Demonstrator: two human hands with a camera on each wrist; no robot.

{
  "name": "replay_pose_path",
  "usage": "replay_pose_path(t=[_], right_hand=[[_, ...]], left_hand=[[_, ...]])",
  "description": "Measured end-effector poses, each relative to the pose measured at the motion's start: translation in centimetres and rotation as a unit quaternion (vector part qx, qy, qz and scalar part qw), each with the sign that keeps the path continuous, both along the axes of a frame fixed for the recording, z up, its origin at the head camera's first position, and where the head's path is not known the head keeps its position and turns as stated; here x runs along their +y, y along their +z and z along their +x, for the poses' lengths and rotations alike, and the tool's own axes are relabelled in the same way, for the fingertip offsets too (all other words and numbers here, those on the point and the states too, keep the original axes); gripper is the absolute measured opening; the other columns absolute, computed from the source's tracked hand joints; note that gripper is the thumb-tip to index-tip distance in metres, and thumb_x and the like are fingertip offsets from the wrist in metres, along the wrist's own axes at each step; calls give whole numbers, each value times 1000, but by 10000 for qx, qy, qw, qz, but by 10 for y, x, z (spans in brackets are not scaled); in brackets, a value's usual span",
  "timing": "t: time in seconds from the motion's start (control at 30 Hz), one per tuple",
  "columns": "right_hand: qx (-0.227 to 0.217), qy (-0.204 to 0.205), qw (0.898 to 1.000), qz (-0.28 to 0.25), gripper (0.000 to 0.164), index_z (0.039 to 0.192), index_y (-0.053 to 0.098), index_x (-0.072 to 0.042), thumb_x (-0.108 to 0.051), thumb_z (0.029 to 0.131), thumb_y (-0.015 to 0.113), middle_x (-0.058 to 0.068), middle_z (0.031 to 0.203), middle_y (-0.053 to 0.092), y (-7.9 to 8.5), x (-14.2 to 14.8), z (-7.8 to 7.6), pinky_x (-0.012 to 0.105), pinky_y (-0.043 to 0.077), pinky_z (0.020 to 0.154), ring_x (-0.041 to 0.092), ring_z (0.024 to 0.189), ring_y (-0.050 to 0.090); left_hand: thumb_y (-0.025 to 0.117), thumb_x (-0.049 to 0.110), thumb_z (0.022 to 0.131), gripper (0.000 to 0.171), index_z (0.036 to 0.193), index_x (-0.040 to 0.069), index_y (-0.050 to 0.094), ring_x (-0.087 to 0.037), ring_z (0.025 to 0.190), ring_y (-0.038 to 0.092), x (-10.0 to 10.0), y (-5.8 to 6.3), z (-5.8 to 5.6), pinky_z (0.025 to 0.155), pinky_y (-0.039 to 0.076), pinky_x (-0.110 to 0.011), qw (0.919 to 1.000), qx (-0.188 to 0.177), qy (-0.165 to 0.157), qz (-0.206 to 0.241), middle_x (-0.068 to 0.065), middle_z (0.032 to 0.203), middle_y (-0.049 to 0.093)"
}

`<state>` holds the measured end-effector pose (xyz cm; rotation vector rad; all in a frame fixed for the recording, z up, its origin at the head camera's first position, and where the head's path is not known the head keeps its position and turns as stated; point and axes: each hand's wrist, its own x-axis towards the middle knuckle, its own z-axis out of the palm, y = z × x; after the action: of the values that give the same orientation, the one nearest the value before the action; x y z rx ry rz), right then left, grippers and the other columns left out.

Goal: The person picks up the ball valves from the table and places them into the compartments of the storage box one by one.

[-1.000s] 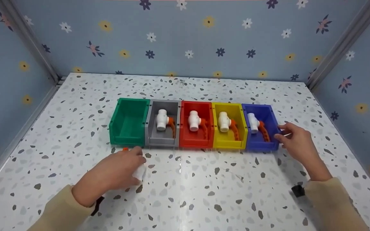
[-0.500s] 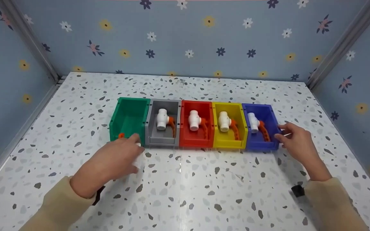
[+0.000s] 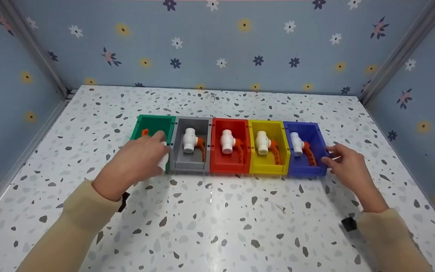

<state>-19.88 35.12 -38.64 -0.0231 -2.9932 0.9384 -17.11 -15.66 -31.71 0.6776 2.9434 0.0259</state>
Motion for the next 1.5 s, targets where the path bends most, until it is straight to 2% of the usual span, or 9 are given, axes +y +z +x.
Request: replay_pose_path(t=[0.17,0.4,0.67,0.8,1.03,1.27,1.5], right_hand=[[90,23,10000,37,40,134,55,1,-16,99,64,23,113,63,1,-1,0,34,57,69,31,91,68],[-73,-10,10000,6,41,136,53,1,-16,100,63,23,115,61,0,-1,0,36,58,71,31,93,67],[-123,-35,9999,31,43,137,52,1,-18,100,63,23,117,61,2,1,0,36,58,72,31,94,67],[-103,-24,9999,39,42,136,53,1,-18,100,63,23,116,61,2,1,0,36,58,72,32,93,68],[-107,-2,9999,6,43,137,52,1,-18,100,63,24,117,61,1,-1,0,37,58,73,32,95,67],[118,67,9999,58,41,135,54,1,-17,99,64,24,115,63,0,0,1,34,57,68,32,93,68],[52,84,9999,-31,42,136,53,2,-17,100,63,25,116,62,0,-1,0,33,57,69,33,95,67]], left_hand=[[87,16,78,45,117,1,71,-30,91,60,-9,-3,-19,75,54,-47,10000,-26,54,53,-21,124,52],[86,13,79,45,119,0,70,-31,98,58,-18,-11,-38,78,53,-49,9995,-249,211,13,-21,125,52],[83,13,82,43,120,0,68,-28,89,55,-17,-12,-56,79,52,-49,9973,-529,493,-99,-20,118,52],[83,11,81,41,118,0,68,-29,86,54,-14,-12,-63,81,51,-50,9964,-608,582,-75,-19,115,53],[86,10,77,37,109,1,70,-29,86,55,-11,-20,-70,83,51,-52,9946,-706,766,14,-19,115,57],[86,9,77,30,103,4,73,-27,84,53,-11,-25,-75,83,51,-50,9918,-881,920,-20,-11,103,63],[82,5,80,21,98,5,73,-26,80,50,-13,-29,-77,79,50,-46,9860,-1264,1070,169,-8,94,63]])
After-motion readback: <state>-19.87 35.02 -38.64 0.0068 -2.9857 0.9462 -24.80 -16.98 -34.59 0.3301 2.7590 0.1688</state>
